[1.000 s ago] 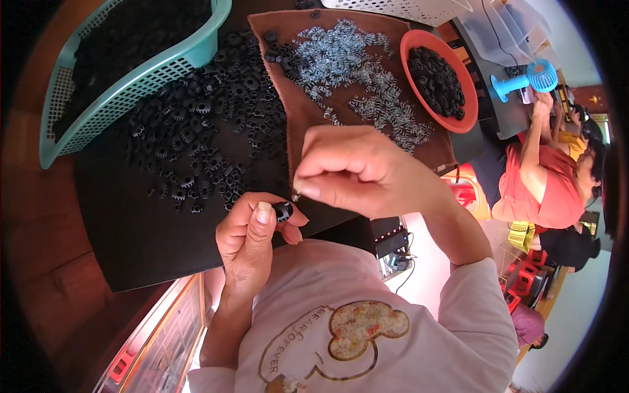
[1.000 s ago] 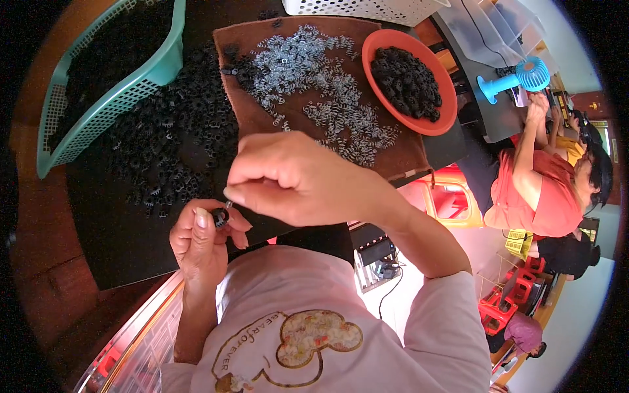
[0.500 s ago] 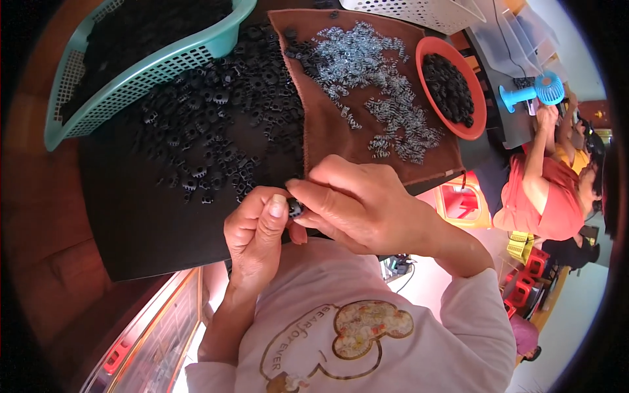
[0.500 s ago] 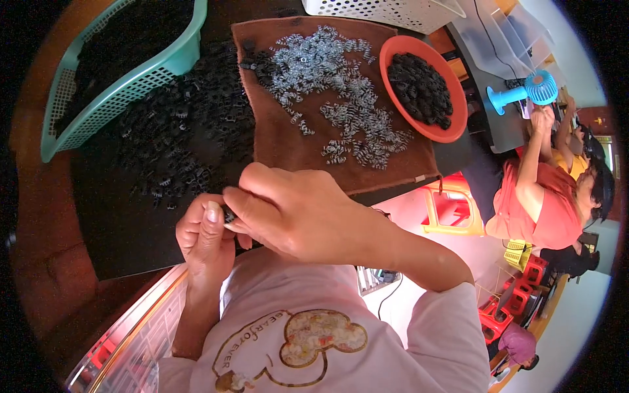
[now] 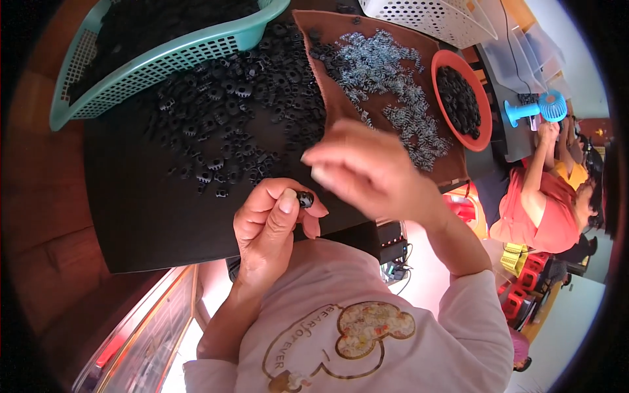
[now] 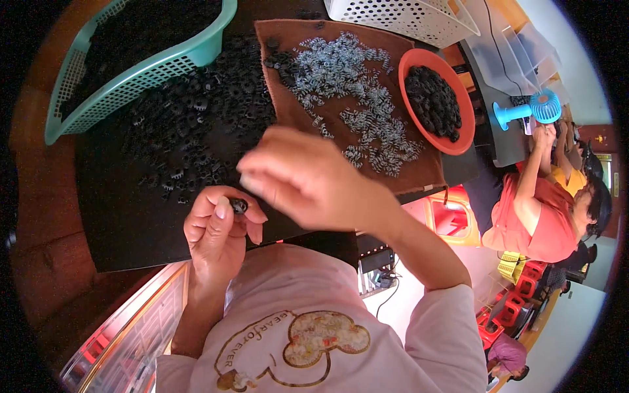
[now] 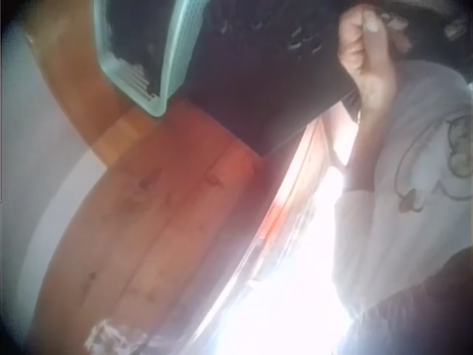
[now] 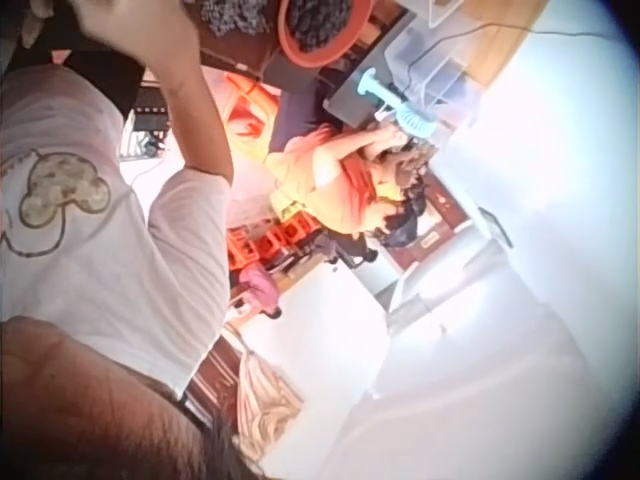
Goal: Manually assembling small plastic hair clips by inserting metal spring pins into the hinge mechanisms.
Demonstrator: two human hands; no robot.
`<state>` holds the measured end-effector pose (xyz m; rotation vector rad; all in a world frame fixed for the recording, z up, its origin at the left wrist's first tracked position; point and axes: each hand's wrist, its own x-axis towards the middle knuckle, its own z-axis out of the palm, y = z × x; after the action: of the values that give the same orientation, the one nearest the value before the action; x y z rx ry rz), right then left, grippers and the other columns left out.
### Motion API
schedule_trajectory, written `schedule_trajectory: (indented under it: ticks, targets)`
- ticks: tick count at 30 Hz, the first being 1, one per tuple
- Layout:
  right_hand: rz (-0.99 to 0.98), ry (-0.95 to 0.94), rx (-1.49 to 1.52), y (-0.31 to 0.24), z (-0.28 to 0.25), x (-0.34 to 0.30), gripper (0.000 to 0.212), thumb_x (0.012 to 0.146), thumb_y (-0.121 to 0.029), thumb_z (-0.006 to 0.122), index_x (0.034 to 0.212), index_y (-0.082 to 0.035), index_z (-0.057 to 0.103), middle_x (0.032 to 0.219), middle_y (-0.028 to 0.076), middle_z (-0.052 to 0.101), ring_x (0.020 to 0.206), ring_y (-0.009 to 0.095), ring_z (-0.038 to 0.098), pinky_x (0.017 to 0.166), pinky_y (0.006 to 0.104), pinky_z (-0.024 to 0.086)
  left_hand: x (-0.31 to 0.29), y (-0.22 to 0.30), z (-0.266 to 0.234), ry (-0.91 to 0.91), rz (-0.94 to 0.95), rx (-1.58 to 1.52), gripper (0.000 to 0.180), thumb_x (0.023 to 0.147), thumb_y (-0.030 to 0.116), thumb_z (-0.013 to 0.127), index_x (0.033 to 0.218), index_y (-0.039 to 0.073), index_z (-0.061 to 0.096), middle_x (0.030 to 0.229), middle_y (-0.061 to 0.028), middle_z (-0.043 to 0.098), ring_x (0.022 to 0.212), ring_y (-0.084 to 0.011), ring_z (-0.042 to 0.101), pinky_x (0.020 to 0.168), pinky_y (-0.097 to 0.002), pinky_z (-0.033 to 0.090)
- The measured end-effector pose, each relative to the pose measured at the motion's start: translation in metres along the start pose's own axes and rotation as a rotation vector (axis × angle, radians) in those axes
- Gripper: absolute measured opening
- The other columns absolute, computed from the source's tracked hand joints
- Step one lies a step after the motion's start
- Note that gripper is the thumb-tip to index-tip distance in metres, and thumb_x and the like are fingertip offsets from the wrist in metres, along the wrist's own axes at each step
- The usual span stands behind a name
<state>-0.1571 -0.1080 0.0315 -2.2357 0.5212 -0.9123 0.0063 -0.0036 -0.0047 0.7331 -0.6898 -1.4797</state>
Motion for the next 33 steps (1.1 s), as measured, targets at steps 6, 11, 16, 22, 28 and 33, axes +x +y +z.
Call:
schedule_trajectory:
  ticks: [6, 11, 16, 22, 28, 33]
  targets:
    - [0.069, -0.179, -0.420, 0.029, -0.003, 0.023, 0.006, 0.078, -0.004, 0.063, 0.083, -0.004, 0.059, 0.086, 0.009, 0.055, 0.074, 0.029, 0.062, 0.058, 0.0401, 0.050, 0.001, -0.001, -0.002, -0.038, -0.017, 0.055, 0.027, 0.101, 0.025, 0.050, 0.102, -0.002, 0.055, 0.086, -0.0142, 0.064, 0.064, -0.0145, 0.057, 0.061, -0.0267, 0.049]
    - [0.062, -0.348, -0.601, 0.029, 0.008, 0.044, 0.008, 0.072, -0.003, 0.062, 0.081, -0.004, 0.060, 0.086, 0.008, 0.055, 0.075, 0.029, 0.062, 0.059, 0.0395, 0.051, -0.001, -0.001, -0.003, -0.033, -0.042, 0.058, 0.028, 0.101, 0.025, 0.050, 0.100, -0.002, 0.056, 0.084, -0.0138, 0.064, 0.063, -0.0143, 0.056, 0.061, -0.0265, 0.049]
    - [0.102, -0.454, -0.616, 0.022, 0.007, 0.057, 0.005, 0.073, -0.005, 0.060, 0.078, -0.003, 0.061, 0.087, 0.009, 0.057, 0.077, 0.029, 0.064, 0.059, 0.0410, 0.052, -0.001, 0.001, -0.002, -0.032, -0.060, 0.082, 0.028, 0.101, 0.026, 0.050, 0.099, -0.002, 0.057, 0.084, -0.0131, 0.064, 0.063, -0.0145, 0.056, 0.061, -0.0265, 0.049]
    - [0.117, -0.423, -0.634, 0.020, 0.012, 0.061, 0.006, 0.075, -0.006, 0.059, 0.078, -0.002, 0.062, 0.087, 0.011, 0.060, 0.075, 0.030, 0.066, 0.058, 0.0405, 0.053, -0.002, 0.000, -0.006, -0.048, -0.061, 0.013, 0.023, 0.102, 0.020, 0.051, 0.102, -0.002, 0.058, 0.086, -0.0081, 0.066, 0.067, -0.0085, 0.055, 0.064, -0.0249, 0.050]
    - [0.099, -0.332, -0.710, 0.009, 0.020, 0.058, 0.009, 0.074, -0.008, 0.061, 0.078, 0.000, 0.062, 0.082, 0.013, 0.061, 0.075, 0.029, 0.067, 0.056, 0.0398, 0.054, -0.002, 0.000, -0.004, -0.027, -0.041, -0.002, 0.023, 0.102, 0.020, 0.051, 0.101, -0.002, 0.058, 0.085, -0.0082, 0.065, 0.066, -0.0090, 0.055, 0.064, -0.0253, 0.050]
    - [0.154, -0.371, -0.754, 0.019, 0.024, 0.057, 0.010, 0.074, -0.007, 0.061, 0.080, 0.001, 0.063, 0.086, 0.017, 0.063, 0.075, 0.031, 0.068, 0.056, 0.0400, 0.054, -0.002, 0.001, -0.003, -0.020, -0.040, 0.005, 0.023, 0.102, 0.020, 0.051, 0.100, -0.002, 0.058, 0.085, -0.0082, 0.065, 0.066, -0.0094, 0.055, 0.064, -0.0256, 0.050]
